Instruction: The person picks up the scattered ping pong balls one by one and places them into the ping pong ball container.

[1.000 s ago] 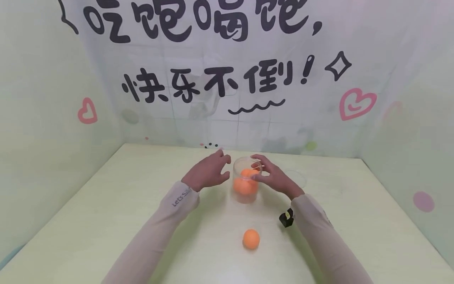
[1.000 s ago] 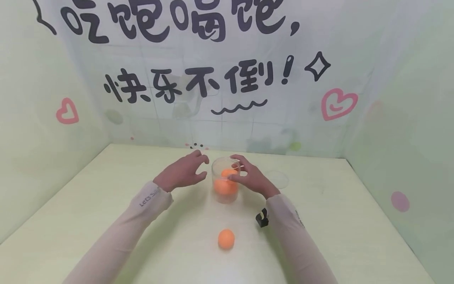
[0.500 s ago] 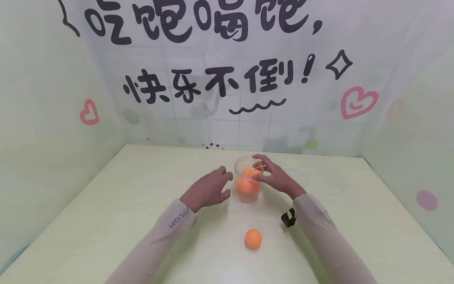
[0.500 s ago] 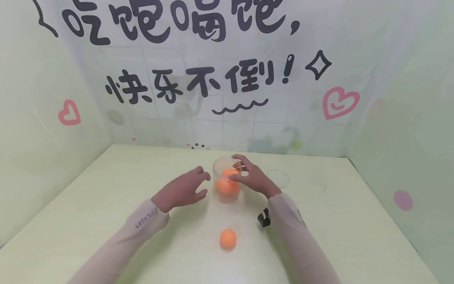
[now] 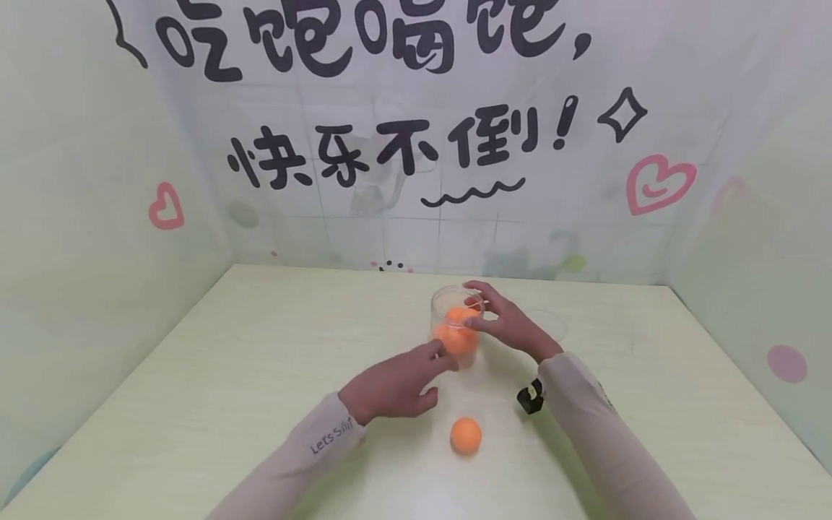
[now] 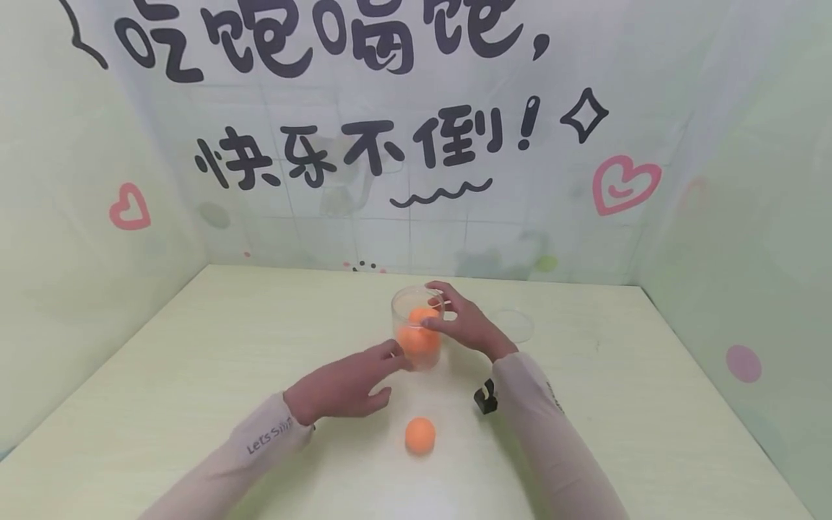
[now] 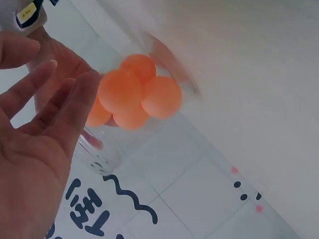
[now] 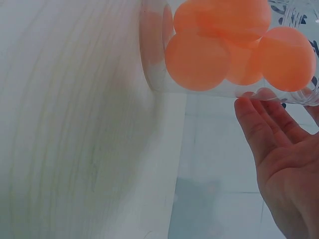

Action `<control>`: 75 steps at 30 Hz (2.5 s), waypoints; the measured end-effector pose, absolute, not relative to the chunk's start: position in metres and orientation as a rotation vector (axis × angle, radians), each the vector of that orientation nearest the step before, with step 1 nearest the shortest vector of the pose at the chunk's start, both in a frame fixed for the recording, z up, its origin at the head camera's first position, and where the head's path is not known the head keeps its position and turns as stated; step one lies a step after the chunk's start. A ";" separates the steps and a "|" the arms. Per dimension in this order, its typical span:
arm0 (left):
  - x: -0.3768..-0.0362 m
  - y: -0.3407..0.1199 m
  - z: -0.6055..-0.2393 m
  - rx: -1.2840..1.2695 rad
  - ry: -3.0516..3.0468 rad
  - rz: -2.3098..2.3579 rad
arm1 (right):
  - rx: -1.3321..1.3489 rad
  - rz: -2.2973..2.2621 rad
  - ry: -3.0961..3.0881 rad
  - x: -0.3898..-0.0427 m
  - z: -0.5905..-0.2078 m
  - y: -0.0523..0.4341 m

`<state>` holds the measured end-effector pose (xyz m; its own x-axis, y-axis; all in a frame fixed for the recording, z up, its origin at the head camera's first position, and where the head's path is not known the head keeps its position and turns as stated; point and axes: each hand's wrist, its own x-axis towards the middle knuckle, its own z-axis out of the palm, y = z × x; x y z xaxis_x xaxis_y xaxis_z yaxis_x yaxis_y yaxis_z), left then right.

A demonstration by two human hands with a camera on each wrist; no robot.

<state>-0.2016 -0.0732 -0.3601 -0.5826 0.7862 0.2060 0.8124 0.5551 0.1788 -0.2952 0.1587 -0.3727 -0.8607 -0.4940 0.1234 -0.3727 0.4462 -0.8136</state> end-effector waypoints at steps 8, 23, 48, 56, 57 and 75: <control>-0.182 -0.060 -0.369 -1.522 -2.715 -0.305 | -0.807 -1.398 2.563 -0.296 -0.374 0.159; -0.165 -0.035 -0.380 -1.643 -2.693 -0.196 | -0.780 -1.384 2.564 -0.297 -0.374 0.159; -0.168 -0.030 -0.381 -1.673 -2.657 -0.050 | -0.770 -1.380 2.570 -0.298 -0.374 0.159; -0.169 -0.030 -0.379 -1.618 -2.695 -0.053 | -0.752 -1.375 2.576 -0.300 -0.375 0.158; -0.169 -0.031 -0.378 -1.603 -2.699 -0.053 | -0.752 -1.376 2.574 -0.300 -0.375 0.158; -0.184 -0.040 -0.385 -1.446 -2.721 -0.123 | -0.792 -1.393 2.566 -0.300 -0.378 0.159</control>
